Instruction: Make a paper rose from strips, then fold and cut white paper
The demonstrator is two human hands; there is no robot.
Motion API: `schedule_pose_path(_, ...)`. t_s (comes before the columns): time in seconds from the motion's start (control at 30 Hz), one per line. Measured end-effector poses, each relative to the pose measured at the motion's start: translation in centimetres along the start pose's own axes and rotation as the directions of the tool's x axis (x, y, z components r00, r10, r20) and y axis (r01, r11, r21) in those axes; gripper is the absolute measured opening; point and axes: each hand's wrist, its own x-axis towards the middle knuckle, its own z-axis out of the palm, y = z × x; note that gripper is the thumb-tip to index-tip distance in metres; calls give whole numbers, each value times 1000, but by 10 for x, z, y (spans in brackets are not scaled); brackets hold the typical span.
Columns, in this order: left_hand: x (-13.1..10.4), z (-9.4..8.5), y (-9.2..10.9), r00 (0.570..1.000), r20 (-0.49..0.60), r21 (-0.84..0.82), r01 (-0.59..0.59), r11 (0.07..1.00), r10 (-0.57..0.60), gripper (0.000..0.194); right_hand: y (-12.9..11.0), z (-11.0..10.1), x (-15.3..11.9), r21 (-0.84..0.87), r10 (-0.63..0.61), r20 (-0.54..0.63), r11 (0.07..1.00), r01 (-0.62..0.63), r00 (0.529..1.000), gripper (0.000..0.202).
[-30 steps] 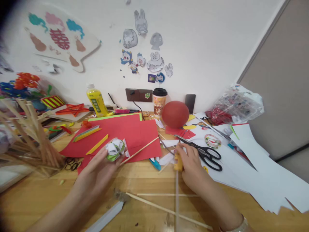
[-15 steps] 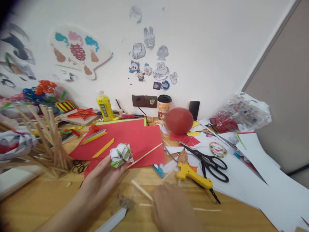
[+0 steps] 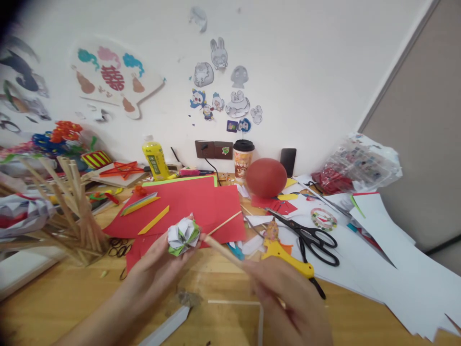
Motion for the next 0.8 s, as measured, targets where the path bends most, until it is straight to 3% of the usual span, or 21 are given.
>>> schedule_pose_path(0.1, -1, 1, 0, 1000, 16, -5, 3, 1000, -3, 21, 3, 4, 1, -271, -246, 111, 925, 268, 963, 33)
schedule_pose_path(0.17, -1, 1, -1, 1000, 16, 2, 1, 1000, -1, 23, 7, 12, 0, -322, -305, 139, 886, 334, 942, 36)
schedule_pose_path(0.37, -4, 3, -3, 1000, 3, 81, 10, 997, -10, 34, 11, 23, -5, -374, -283, 173, 867, 329, 943, 35)
schedule_pose_path(0.5, -5, 5, -4, 999, 43, 96, 15, 995, -19, 35, 13, 22, -7, -372, -291, 191, 863, 343, 938, 37)
schedule_pose_path(0.67, -6, 5, -4, 1000, 24, 103, 16, 995, -19, 34, 15, 22, -12, -354, -217, 267, 884, 305, 939, 42)
schedule_pose_path(0.8, -7, 4, -4, 1000, 21, 99, 9, 995, -11, 36, 13, 23, -12, -318, -195, 263, 907, 276, 945, 43)
